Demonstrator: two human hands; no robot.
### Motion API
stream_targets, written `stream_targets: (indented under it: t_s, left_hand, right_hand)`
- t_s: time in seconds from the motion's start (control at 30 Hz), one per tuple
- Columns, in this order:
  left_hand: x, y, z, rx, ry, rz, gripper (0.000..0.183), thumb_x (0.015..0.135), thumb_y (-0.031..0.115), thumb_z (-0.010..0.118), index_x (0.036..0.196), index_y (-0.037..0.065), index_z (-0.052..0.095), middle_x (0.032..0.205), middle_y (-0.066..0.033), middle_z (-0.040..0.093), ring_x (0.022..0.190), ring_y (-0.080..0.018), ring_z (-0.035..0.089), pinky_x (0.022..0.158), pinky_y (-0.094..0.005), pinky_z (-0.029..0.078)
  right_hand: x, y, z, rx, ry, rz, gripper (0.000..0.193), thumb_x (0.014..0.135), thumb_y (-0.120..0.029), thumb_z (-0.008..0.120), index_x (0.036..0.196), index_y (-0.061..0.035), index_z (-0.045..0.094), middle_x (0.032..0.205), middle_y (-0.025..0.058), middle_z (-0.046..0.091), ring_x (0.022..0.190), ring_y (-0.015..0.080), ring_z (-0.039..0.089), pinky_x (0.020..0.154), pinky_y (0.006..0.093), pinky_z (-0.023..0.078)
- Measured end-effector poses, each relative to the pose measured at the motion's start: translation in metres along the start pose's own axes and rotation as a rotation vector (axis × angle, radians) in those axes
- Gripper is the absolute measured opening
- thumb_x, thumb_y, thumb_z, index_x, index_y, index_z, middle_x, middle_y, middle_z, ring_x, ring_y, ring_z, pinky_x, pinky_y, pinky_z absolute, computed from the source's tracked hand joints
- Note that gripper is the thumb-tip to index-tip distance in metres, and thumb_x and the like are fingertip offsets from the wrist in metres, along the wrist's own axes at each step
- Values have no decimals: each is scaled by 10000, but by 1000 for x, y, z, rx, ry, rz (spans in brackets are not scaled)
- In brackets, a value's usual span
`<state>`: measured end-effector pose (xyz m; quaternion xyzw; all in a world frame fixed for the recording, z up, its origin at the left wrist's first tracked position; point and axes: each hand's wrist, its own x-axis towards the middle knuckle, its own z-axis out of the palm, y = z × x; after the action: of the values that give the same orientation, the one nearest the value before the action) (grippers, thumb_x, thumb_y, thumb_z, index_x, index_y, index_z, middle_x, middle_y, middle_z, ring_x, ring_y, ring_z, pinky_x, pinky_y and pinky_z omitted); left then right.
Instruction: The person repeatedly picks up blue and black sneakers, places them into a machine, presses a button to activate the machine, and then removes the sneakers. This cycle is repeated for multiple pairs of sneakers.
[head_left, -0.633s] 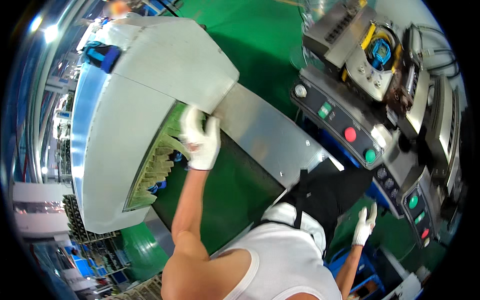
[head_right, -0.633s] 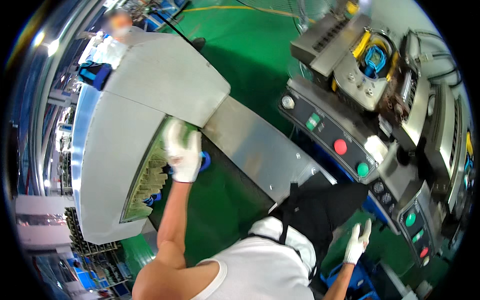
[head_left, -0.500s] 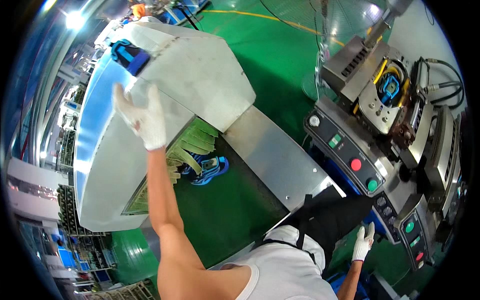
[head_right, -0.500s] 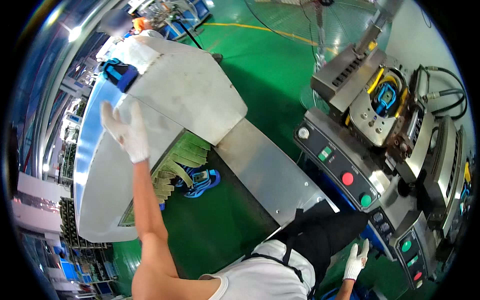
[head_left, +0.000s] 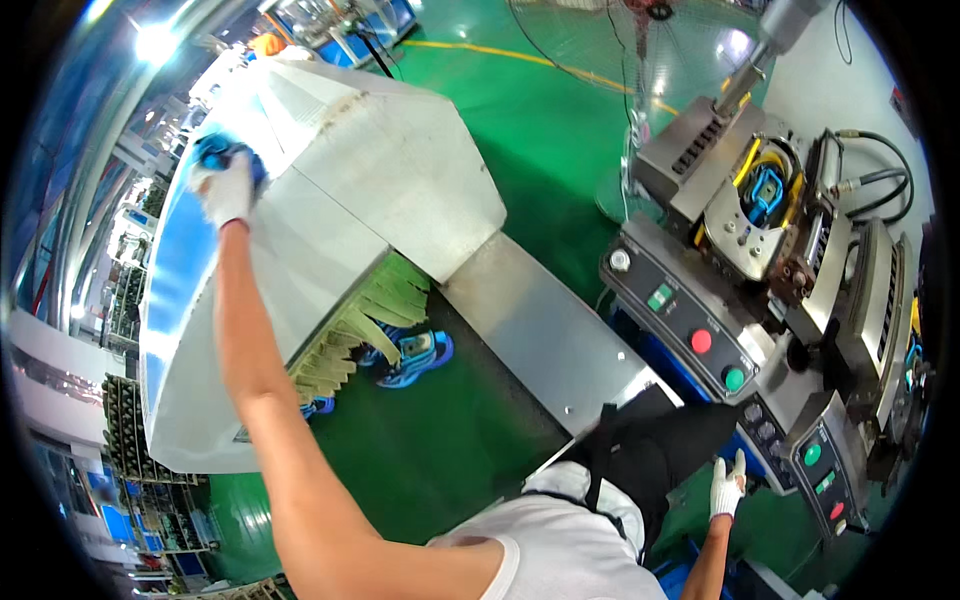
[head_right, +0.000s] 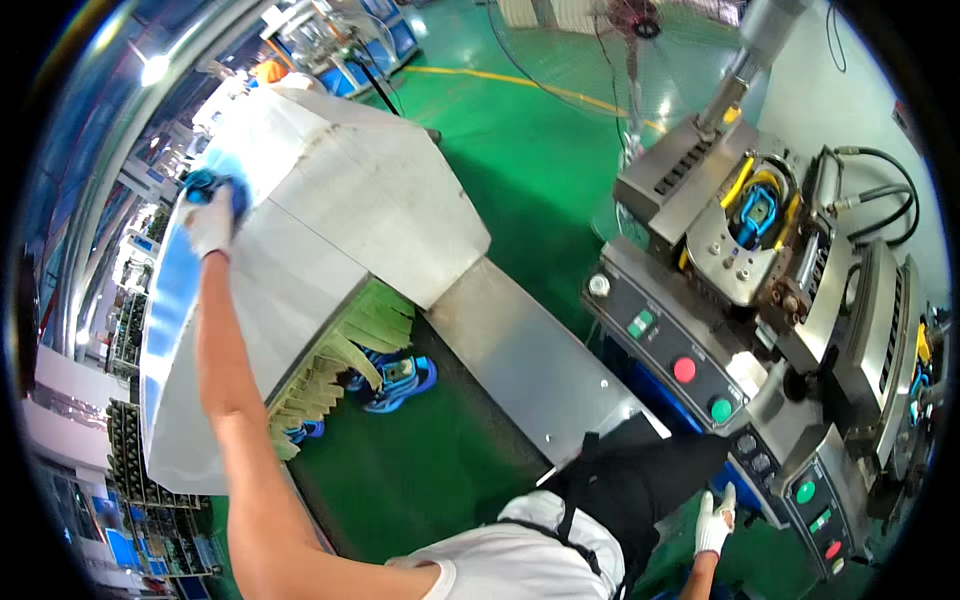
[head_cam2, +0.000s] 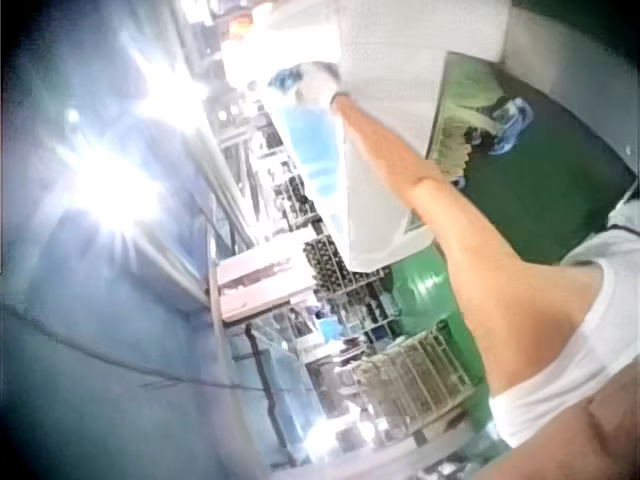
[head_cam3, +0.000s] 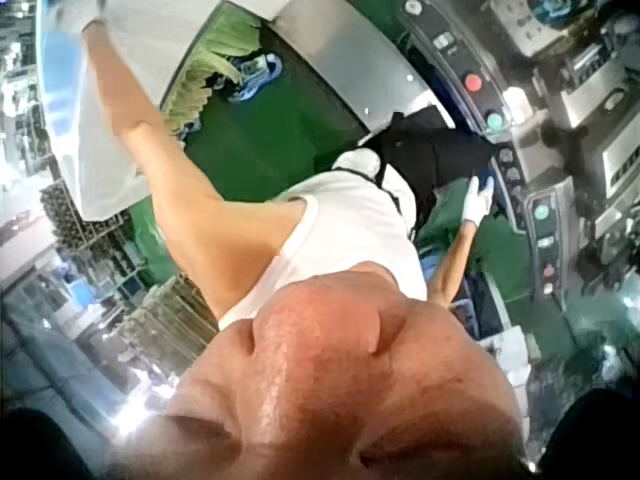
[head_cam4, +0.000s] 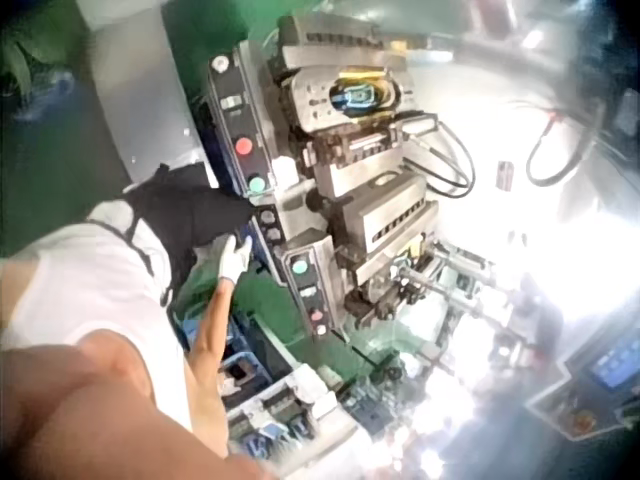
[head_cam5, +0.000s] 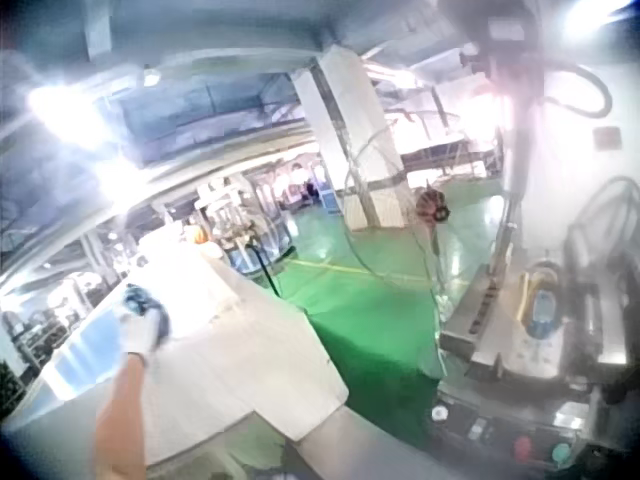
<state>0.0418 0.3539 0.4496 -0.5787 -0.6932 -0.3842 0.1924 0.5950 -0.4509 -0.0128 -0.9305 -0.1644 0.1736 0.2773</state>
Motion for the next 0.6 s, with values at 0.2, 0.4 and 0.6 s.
stream_targets:
  t_s: [0.2,0.4,0.6]
  left_hand:
    - [12,-145,-47,247,45,-191,1195,784,797,706,1411,-196,484,1454,-339,563,1340,-433,592,1137,-468,455]
    - [-124,-55,-86,-126,380,416,728,907,432,818,1376,-82,603,1341,-233,676,1246,-381,651,1089,-462,485]
    - [-342,-101,36,-167,-835,178,567,965,421,755,1345,16,643,1304,-223,692,1183,-361,681,1016,-447,530]
  right_hand:
    - [-16,13,-16,-270,-32,92,663,1023,-325,683,1552,20,482,1549,259,542,1436,384,523,1187,437,414]
    - [-12,41,-17,-297,-20,93,667,1030,-415,655,1539,-7,514,1503,246,592,1366,400,583,1133,448,457]
    - [-45,-1,-24,-291,-58,204,670,1027,-368,667,1573,-29,479,1536,230,570,1388,384,563,1149,438,441]
